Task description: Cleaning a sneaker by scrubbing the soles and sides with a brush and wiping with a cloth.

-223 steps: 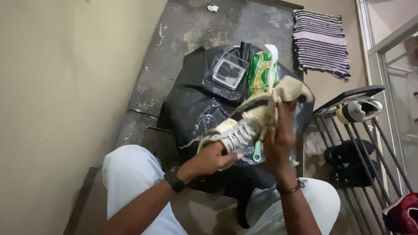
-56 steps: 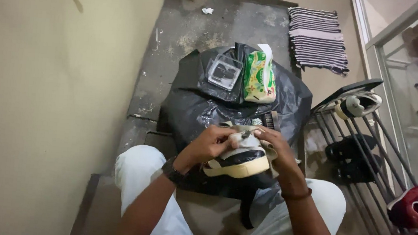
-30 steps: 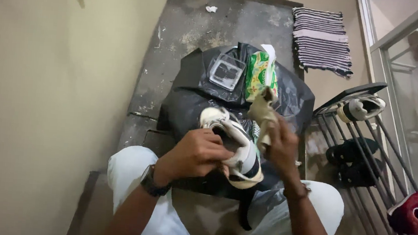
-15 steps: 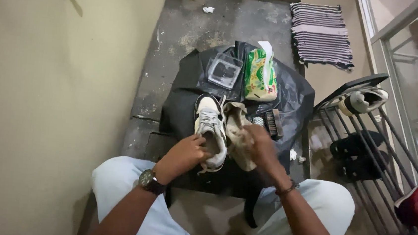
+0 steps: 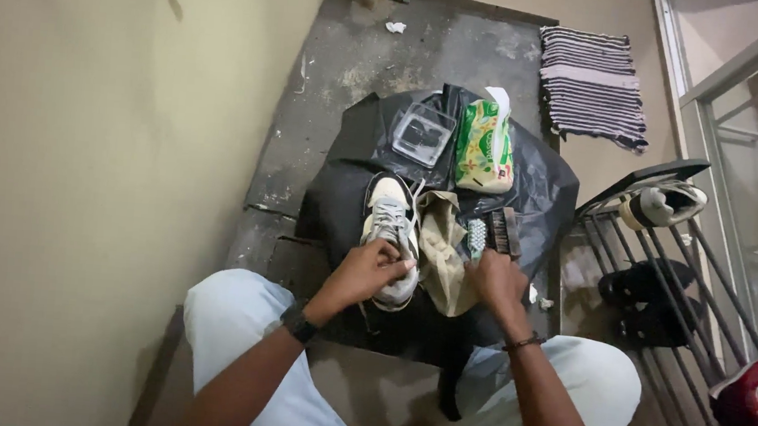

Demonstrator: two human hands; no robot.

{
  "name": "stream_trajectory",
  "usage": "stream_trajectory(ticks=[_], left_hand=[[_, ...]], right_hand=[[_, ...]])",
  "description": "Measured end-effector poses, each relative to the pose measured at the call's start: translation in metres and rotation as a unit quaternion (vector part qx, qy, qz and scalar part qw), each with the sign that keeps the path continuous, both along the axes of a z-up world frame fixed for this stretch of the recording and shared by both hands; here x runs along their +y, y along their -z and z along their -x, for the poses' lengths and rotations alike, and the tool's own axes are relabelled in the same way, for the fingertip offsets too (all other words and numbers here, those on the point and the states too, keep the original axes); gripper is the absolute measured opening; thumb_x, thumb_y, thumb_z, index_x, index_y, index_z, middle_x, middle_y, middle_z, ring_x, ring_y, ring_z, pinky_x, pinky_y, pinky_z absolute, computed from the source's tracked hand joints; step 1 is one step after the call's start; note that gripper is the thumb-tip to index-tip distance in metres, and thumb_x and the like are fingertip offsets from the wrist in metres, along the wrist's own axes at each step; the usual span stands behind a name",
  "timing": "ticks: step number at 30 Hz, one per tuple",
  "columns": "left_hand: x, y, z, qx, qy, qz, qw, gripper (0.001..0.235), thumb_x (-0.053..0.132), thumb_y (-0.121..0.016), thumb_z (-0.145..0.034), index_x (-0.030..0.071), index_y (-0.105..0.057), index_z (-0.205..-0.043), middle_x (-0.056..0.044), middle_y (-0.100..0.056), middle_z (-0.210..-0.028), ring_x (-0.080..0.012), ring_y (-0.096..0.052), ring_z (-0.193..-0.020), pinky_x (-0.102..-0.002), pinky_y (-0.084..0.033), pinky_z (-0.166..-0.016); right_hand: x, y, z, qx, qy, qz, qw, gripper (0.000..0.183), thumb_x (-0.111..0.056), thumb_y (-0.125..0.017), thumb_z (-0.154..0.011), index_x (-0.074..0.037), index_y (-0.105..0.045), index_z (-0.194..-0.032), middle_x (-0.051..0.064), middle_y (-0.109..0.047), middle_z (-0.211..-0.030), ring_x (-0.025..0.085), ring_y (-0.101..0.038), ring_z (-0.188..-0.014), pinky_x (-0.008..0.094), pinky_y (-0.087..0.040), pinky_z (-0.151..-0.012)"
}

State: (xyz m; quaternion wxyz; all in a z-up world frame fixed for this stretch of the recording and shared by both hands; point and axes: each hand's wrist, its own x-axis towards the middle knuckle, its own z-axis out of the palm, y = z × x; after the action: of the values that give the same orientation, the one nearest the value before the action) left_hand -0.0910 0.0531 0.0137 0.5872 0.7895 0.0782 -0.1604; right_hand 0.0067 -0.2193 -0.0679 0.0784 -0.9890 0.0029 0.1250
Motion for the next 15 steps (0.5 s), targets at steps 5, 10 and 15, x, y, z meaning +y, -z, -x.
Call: stream_trajectory(ticks=[5,10,15], left_hand=[[-0.011,0.019,-0.009,-0.007,-0.005,0.001,1.000,0.064,0.056,-0.077,-0.082,0.012,-0.052,-0.121,-0.023,-0.064,-0.129,-0.0412,-0.061,-0.124,-0.048,-0.051,-0.103],[-0.031,-0.020,0.003,-0.018,-0.066,0.142,0.987,0.076,0.046,-0.078,-0.087,0.015,-0.030,-0.138,-0.032,-0.039,-0.149,-0.0487,-0.042,-0.140,-0.051,-0.038,-0.117],[-0.032,0.013,-0.026,0.069,-0.164,0.381,0.907,0.080,0.030,-0.079,-0.091,0.015,-0.028,-0.151,-0.016,-0.024,-0.130,-0.0379,-0.032,-0.140,-0.056,-0.014,-0.121]], right_hand=[[0.009,-0.027,0.014,-0.002,0.012,-0.043,0.999,0.038,-0.031,-0.070,-0.092,0.006,-0.076,-0.087,0.030,-0.074,-0.084,0.054,-0.073,-0.091,0.064,-0.057,-0.079],[-0.004,0.000,0.004,0.016,0.051,-0.047,0.997,0.041,-0.038,-0.079,-0.086,0.003,-0.078,-0.086,0.026,-0.076,-0.086,0.049,-0.075,-0.089,0.063,-0.056,-0.074],[0.007,-0.049,0.019,-0.037,0.034,-0.094,0.994,0.026,-0.017,-0.062,-0.096,0.007,-0.075,-0.095,0.030,-0.075,-0.088,0.048,-0.074,-0.091,0.057,-0.058,-0.073]])
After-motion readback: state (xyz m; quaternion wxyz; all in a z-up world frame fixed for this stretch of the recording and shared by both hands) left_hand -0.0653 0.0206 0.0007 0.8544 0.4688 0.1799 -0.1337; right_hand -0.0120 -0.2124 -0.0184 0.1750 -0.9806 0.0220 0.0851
